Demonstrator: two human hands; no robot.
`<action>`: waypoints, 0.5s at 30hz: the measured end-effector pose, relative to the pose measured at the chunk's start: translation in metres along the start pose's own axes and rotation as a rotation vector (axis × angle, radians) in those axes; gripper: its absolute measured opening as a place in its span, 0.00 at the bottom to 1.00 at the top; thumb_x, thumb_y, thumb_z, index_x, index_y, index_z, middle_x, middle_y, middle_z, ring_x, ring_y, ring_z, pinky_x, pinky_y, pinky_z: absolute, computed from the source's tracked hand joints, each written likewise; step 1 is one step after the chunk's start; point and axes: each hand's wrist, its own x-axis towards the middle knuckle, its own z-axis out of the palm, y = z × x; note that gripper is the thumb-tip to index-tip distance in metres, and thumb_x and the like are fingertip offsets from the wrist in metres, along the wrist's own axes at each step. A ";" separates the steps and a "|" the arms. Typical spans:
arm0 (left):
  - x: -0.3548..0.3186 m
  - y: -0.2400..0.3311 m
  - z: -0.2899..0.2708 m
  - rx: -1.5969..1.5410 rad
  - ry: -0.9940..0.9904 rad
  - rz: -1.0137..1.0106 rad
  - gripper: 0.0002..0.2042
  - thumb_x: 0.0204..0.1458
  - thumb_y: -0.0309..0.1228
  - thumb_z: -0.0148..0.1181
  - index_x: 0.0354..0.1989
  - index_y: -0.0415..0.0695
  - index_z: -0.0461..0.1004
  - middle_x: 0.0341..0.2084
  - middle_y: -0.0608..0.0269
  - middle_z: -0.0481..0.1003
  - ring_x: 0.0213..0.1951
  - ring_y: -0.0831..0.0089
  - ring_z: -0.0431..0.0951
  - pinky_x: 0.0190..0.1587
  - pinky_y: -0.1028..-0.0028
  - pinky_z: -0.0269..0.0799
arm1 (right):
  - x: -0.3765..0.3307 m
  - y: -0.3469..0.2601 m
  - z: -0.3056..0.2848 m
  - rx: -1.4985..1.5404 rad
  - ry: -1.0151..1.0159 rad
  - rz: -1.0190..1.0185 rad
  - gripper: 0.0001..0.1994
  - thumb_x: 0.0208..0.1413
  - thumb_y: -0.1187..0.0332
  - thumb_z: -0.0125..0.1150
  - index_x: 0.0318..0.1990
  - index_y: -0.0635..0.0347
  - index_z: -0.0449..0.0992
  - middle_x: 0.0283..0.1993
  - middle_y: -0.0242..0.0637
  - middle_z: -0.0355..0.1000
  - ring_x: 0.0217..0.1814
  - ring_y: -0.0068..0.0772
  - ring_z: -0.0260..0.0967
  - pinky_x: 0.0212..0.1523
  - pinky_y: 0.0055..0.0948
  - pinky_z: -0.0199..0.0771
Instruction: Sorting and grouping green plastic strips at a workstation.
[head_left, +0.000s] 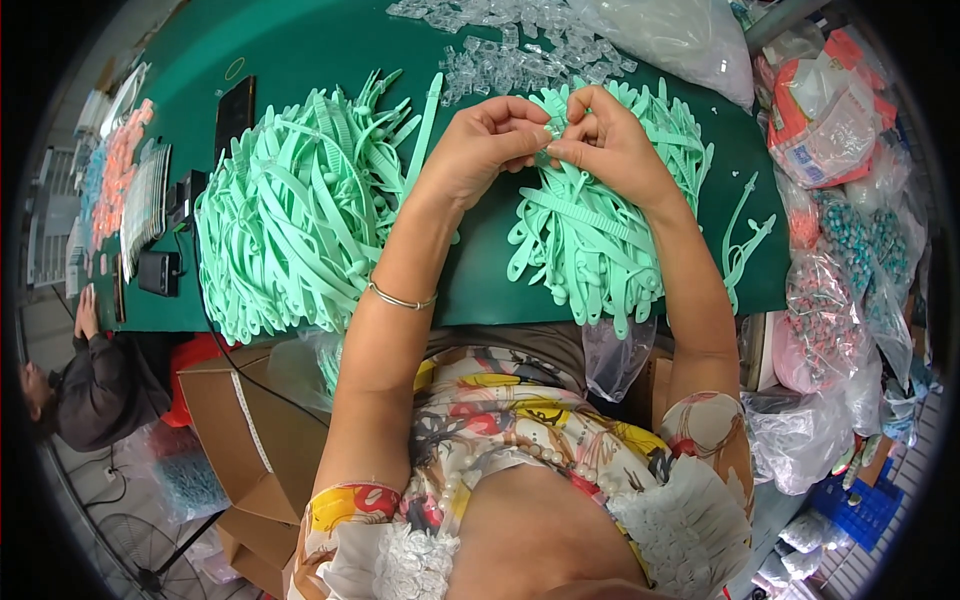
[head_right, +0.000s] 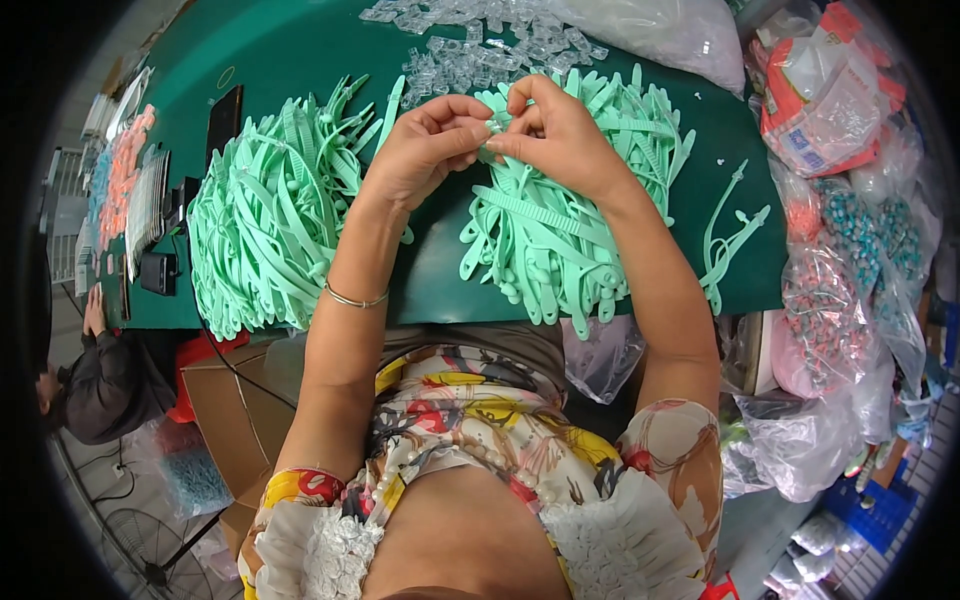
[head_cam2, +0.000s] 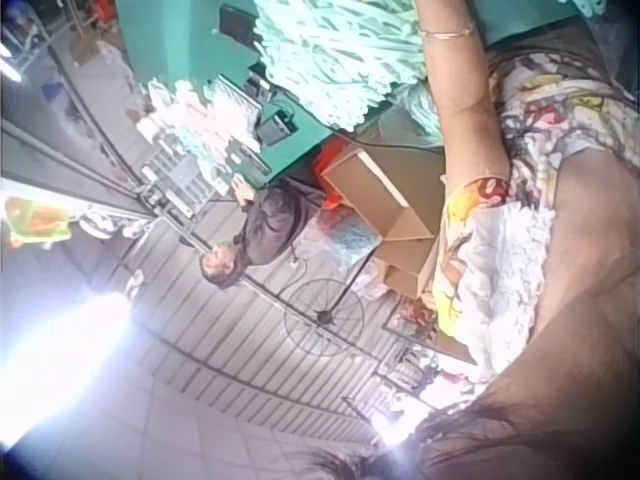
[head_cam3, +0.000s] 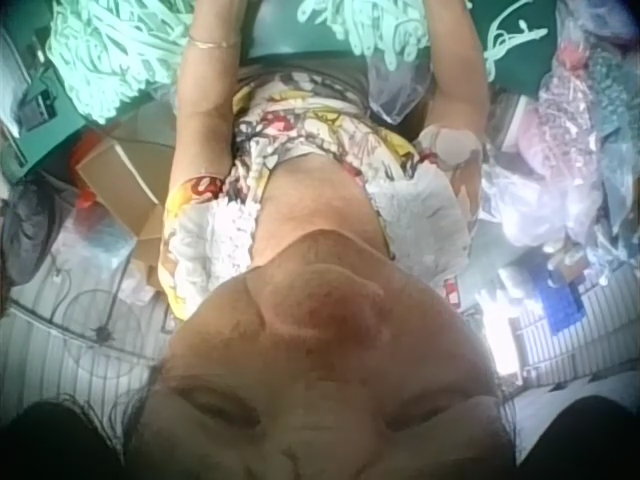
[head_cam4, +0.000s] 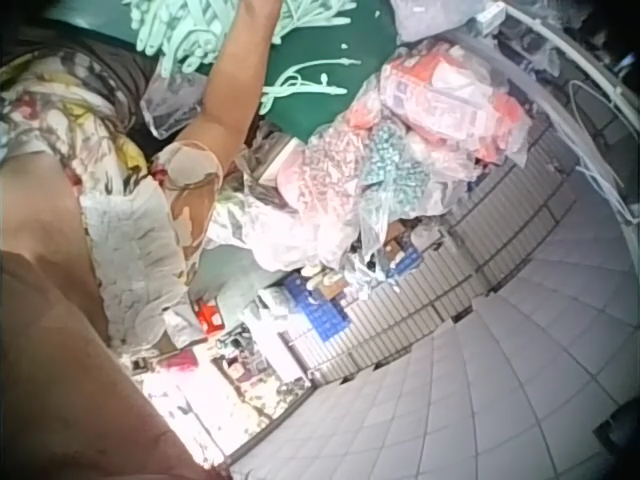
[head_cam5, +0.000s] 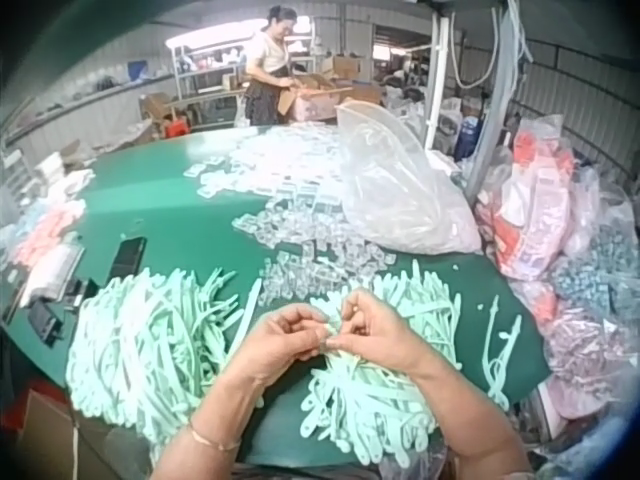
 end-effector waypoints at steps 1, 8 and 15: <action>0.000 0.001 0.000 0.084 -0.019 0.014 0.08 0.45 0.27 0.62 0.32 0.39 0.72 0.23 0.68 0.72 0.22 0.82 0.68 0.24 0.84 0.62 | 0.001 0.000 0.000 -0.004 -0.007 0.010 0.15 0.45 0.76 0.62 0.35 0.60 0.59 0.22 0.31 0.69 0.26 0.15 0.66 0.24 0.16 0.58; 0.004 0.005 -0.002 0.277 -0.122 -0.009 0.10 0.48 0.35 0.59 0.25 0.40 0.74 0.18 0.70 0.69 0.20 0.84 0.63 0.22 0.83 0.56 | -0.004 -0.005 -0.002 0.009 -0.011 0.016 0.15 0.43 0.76 0.63 0.34 0.60 0.62 0.22 0.28 0.67 0.26 0.14 0.65 0.26 0.16 0.60; 0.000 -0.002 -0.005 0.389 -0.144 -0.029 0.09 0.51 0.33 0.56 0.23 0.41 0.71 0.16 0.74 0.64 0.18 0.88 0.58 0.19 0.84 0.48 | -0.005 -0.008 0.008 -0.177 -0.032 -0.020 0.12 0.41 0.75 0.66 0.34 0.60 0.69 0.23 0.23 0.67 0.25 0.10 0.60 0.25 0.14 0.59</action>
